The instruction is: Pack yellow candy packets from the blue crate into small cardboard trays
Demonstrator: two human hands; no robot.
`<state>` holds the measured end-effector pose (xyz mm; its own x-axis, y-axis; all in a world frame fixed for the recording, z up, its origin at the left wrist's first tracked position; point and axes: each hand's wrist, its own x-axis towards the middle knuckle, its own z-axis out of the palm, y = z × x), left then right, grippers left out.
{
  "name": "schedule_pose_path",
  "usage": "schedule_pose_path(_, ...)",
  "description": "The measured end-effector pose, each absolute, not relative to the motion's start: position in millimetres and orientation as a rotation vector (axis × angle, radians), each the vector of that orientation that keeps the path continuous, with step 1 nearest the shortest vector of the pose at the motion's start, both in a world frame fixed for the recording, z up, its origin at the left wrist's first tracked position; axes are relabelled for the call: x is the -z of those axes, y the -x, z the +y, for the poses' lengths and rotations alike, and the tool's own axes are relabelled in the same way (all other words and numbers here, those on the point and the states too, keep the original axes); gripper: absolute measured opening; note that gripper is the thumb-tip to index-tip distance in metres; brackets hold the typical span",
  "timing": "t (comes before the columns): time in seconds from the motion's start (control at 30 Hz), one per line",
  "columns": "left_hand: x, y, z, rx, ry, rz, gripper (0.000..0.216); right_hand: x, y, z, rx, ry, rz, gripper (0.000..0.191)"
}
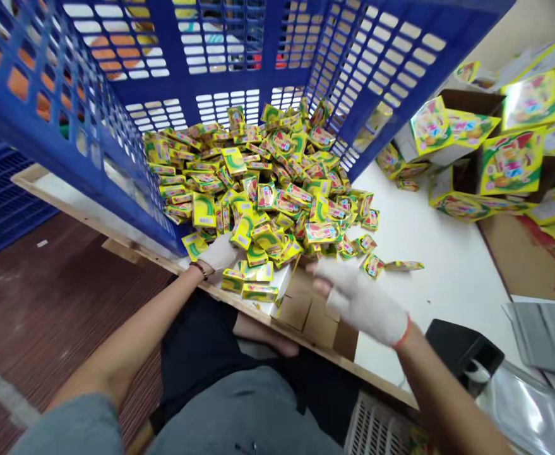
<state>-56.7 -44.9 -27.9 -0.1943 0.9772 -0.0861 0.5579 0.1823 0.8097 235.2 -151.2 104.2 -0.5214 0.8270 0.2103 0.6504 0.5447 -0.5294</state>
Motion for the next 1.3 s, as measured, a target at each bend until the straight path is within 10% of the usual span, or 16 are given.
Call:
schedule_pose_path(0.13, 27, 76, -89, -0.883, -1.556, 1.723, 0.012, -18, -255, -235, -0.952, 1.755, -2.634, 0.021)
schedule_pose_path(0.37, 33, 80, -142, -0.699, -1.791, 1.639, 0.048, 2, -288, -269, -1.103, 2.203, -2.515, 0.035)
schedule_pose_path(0.67, -16, 26, -145, -1.072, -0.912, 1.147, 0.053, -32, -266, -235, -1.174, 1.704, -1.712, 0.031)
schedule_pose_path(0.87, -30, -56, -151, -0.844, -1.072, 0.818, 0.040, -28, -236, -201, -1.957, 1.155, -0.955, 0.047)
schedule_pose_path(1.3, 29, -4, -147, -0.143, -2.322, 1.255, 0.019, 26, -276, -188, -1.329, 2.073, -1.896, 0.017)
